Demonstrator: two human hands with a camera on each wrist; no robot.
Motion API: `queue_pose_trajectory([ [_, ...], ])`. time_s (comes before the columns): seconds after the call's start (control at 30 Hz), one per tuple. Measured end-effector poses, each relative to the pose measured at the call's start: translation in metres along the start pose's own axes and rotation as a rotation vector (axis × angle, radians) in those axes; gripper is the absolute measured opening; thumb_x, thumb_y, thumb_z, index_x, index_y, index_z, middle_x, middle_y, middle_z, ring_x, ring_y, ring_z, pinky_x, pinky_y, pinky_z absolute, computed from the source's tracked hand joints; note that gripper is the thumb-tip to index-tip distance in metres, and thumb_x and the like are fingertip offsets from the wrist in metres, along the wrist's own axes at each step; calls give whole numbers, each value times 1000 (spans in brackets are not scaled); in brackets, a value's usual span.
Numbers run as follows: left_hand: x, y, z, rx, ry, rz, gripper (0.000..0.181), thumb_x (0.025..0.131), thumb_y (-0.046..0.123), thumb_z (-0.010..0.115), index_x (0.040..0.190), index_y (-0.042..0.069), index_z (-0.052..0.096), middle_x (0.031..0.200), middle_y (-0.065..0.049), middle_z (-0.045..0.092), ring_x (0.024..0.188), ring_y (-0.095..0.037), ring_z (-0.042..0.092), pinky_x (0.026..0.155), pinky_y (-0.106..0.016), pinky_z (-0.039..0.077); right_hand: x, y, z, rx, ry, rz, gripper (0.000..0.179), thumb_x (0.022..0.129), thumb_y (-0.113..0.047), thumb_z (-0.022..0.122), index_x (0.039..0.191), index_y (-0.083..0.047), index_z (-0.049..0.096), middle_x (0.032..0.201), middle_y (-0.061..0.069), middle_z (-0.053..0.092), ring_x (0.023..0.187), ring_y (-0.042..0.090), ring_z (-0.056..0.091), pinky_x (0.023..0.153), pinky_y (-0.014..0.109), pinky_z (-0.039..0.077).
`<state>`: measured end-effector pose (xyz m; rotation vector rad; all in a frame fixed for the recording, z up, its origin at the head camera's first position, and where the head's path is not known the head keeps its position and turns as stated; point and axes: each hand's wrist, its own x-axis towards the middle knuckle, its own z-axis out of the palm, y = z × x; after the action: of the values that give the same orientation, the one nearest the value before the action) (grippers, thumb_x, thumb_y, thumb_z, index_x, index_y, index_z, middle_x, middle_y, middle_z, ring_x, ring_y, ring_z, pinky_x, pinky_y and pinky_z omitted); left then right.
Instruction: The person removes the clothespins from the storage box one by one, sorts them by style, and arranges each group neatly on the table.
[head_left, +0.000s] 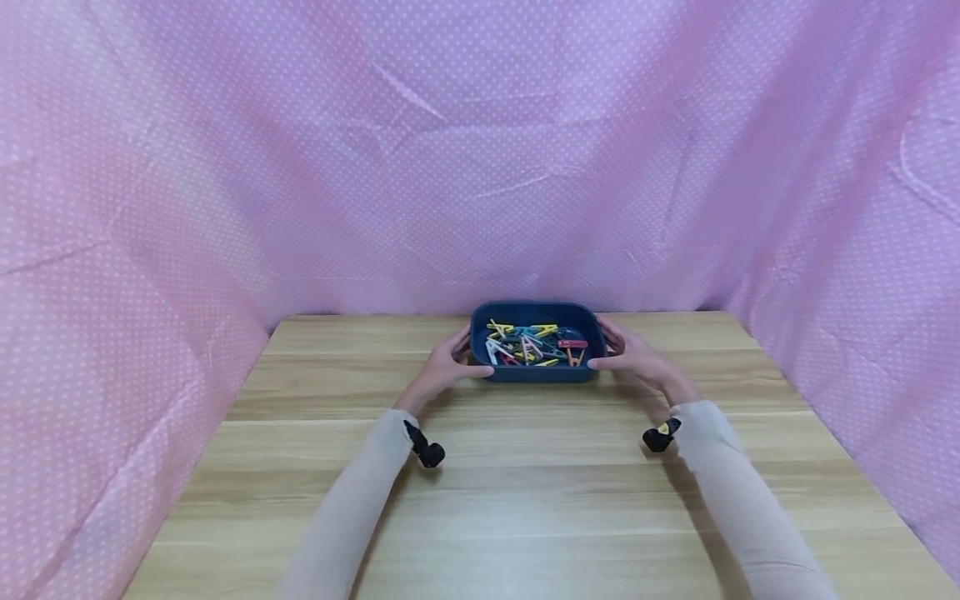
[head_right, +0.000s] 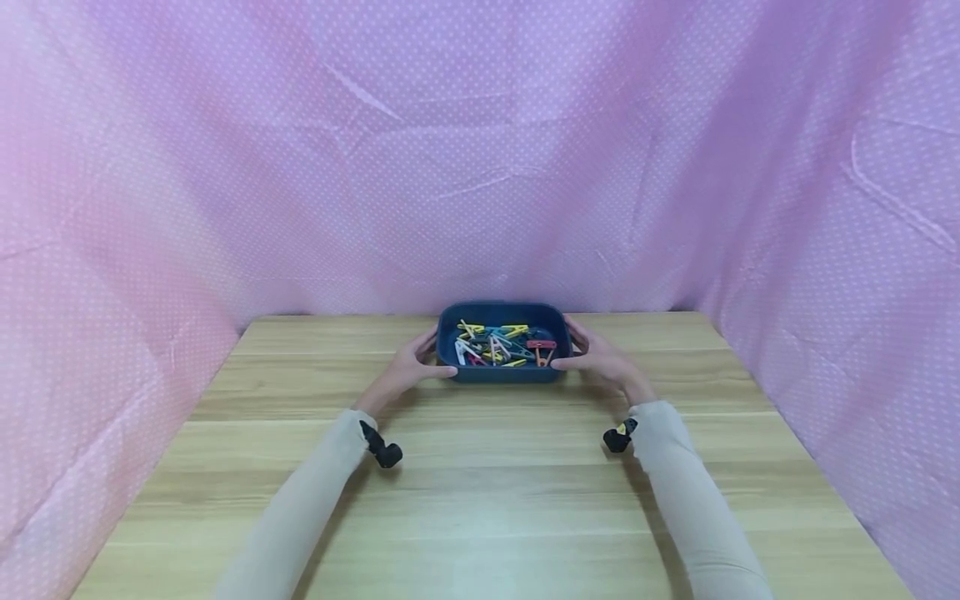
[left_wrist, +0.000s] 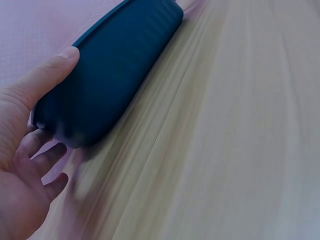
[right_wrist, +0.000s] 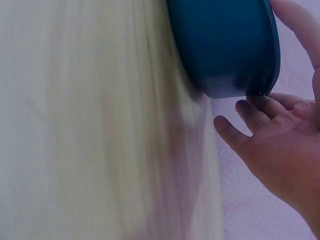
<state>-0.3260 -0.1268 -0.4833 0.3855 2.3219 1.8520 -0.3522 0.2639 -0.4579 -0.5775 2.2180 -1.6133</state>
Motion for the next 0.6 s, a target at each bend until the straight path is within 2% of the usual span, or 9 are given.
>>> queue_pose_trajectory([
  [0.13, -14, 0, -23, 8, 5, -18, 102, 80, 23, 89, 162, 20, 29, 165, -5, 37, 150, -27, 39, 123, -44, 32, 9, -7, 14, -14, -51, -48, 103, 90, -6, 77, 165, -11, 8, 172, 12, 7, 158, 36, 8, 125, 56, 16],
  [0.27, -29, -3, -47, 74, 14, -41, 102, 80, 29, 89, 162, 21, 29, 165, -5, 36, 150, -30, 38, 123, -46, 31, 20, -12, 30, 10, -109, -80, 102, 89, -2, 76, 165, -12, 9, 173, 10, 9, 159, 33, 10, 123, 54, 25],
  [0.37, -40, -6, -63, 105, 1, -45, 101, 82, 30, 87, 163, 21, 28, 166, -4, 34, 151, -29, 36, 124, -48, 28, 26, -17, 43, 7, -134, -76, 102, 89, -4, 77, 165, -14, 10, 173, 6, 10, 159, 30, 10, 123, 53, 26],
  [0.6, -56, -13, -93, 100, -3, -26, 101, 82, 27, 87, 163, 22, 27, 165, -6, 35, 152, -29, 34, 125, -51, 25, 42, -29, 71, -26, -130, -65, 103, 87, -10, 81, 165, -17, 14, 172, 4, 15, 159, 30, 14, 124, 54, 26],
])
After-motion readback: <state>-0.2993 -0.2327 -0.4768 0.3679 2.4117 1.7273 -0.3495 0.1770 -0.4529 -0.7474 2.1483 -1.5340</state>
